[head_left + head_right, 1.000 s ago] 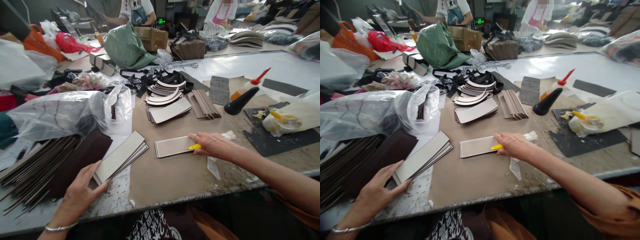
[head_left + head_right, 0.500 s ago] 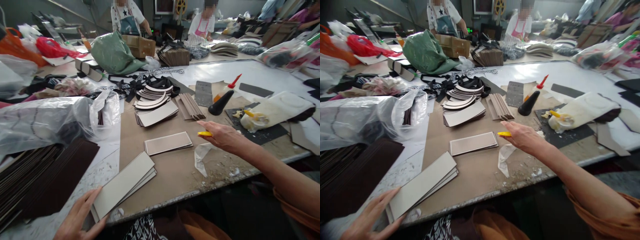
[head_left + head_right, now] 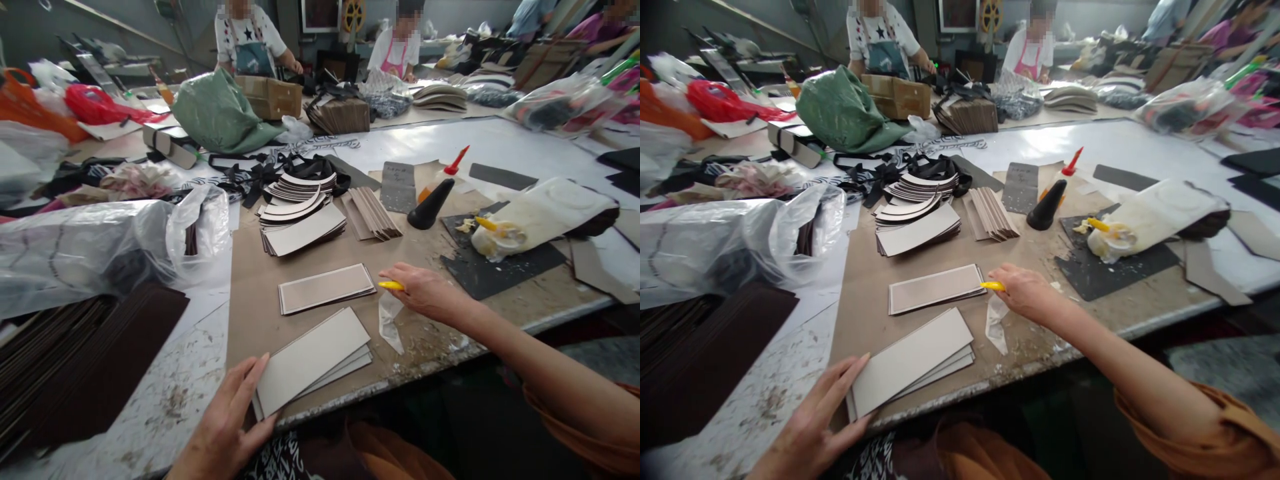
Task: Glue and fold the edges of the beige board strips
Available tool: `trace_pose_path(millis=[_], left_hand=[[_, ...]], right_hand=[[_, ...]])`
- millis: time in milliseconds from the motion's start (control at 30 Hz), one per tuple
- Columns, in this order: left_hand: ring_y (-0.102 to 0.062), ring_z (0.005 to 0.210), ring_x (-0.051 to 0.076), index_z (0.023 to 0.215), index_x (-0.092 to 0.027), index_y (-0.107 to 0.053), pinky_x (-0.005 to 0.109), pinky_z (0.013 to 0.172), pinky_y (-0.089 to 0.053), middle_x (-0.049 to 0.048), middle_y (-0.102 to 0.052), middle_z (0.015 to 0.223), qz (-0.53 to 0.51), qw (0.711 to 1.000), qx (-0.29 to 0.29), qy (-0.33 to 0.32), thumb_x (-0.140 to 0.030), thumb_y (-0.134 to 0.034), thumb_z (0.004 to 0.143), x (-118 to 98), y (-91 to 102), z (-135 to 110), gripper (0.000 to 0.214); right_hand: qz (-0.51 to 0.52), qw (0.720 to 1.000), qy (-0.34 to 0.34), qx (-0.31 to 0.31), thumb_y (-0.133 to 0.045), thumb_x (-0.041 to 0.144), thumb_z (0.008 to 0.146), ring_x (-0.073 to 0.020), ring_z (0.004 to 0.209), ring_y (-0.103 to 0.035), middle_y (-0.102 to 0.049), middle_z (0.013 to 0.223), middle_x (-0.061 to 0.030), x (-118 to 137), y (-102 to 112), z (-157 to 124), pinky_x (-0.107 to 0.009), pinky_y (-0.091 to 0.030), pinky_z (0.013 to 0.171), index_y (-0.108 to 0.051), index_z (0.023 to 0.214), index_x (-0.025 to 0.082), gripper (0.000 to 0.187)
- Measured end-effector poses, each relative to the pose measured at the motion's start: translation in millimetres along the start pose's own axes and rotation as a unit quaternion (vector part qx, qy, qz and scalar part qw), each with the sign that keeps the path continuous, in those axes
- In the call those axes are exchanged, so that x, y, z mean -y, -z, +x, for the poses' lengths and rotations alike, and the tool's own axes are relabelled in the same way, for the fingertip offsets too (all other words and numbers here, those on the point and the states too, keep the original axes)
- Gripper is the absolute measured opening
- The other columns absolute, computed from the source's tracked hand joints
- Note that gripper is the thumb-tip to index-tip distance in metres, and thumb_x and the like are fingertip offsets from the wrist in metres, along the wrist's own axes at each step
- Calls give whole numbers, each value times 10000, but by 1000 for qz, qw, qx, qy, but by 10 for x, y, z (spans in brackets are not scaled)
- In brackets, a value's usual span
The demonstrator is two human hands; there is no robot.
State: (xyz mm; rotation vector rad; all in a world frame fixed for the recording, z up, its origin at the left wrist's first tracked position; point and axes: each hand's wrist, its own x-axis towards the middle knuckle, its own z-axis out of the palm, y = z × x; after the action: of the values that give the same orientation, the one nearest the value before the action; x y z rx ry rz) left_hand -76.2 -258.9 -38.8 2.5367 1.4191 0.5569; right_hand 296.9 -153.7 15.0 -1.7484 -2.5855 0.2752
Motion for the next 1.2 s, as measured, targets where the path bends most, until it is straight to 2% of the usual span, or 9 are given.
trace_pose_path(millis=[100,167,367,467,600,733,867,1033,1200], left_hand=[[-559,1092,246,1397,-220,-249,366,923,-509,131,-523,1185,-26,999,2,-26,-238,-567,793,-232,-107,248,682],[-552,1092,251,1396,-207,-240,381,927,-504,137,-528,1176,-50,998,-1,-31,-213,-596,773,-356,-192,417,717],[-520,1098,281,1410,-200,-200,467,944,-465,151,-524,1199,-106,994,2,-34,-295,-654,757,-444,-308,752,801],[-484,1148,287,1404,-208,-194,483,975,-433,153,-495,1236,-130,991,-8,-10,-384,-661,750,-405,-315,754,822],[-487,1127,275,1317,-210,-335,480,970,-430,132,-511,1194,-144,989,-31,18,-362,-643,765,-379,-357,706,651],[-490,1079,262,1226,-171,-421,462,946,-436,128,-538,1137,-161,986,-47,14,-330,-662,749,-377,-397,710,558],[-493,1071,263,1206,-179,-445,466,943,-426,118,-553,1135,-171,984,-37,9,-364,-670,741,-361,-395,723,549],[-508,1054,265,1188,-191,-467,453,928,-428,107,-571,1119,-178,983,-31,5,-413,-671,732,-339,-385,721,547],[-500,1040,256,1173,-157,-468,423,921,-428,116,-569,1107,-169,985,-44,-7,-365,-685,726,-330,-410,712,539]], right_hand=[[-14,999,-7,48,-429,218,878,-199,844,-608,-617,939,-68,82,-2,66,-280,-449,723,-600,1055,204,246],[-17,999,-3,43,-423,202,874,-207,863,-608,-617,963,-73,94,8,75,-289,-451,737,-590,1073,201,260],[-3,992,33,-122,-378,277,899,-260,941,-585,-609,1022,-144,62,255,-96,-366,-455,805,-538,1106,122,303],[20,979,45,-199,-334,374,924,-270,938,-569,-617,958,-125,145,493,-244,-408,-435,832,-552,1028,165,319],[111,966,-31,-231,-279,452,932,-250,849,-589,-620,851,-77,330,637,-402,-404,-447,775,-568,886,246,358],[309,915,-107,-235,-322,560,903,-163,567,-548,-591,720,-30,528,529,-464,-312,-452,557,-597,861,235,428],[477,858,-114,-153,-484,556,844,-150,564,-589,-612,687,-5,767,327,-439,-284,-489,562,-585,903,218,358],[509,846,-136,-79,-581,449,815,-142,587,-607,-611,684,9,1078,-1,-360,-269,-509,591,-568,865,199,256],[474,855,-171,-122,-560,432,821,-139,552,-598,-607,675,3,1079,-166,-387,-267,-503,565,-562,796,193,241]])
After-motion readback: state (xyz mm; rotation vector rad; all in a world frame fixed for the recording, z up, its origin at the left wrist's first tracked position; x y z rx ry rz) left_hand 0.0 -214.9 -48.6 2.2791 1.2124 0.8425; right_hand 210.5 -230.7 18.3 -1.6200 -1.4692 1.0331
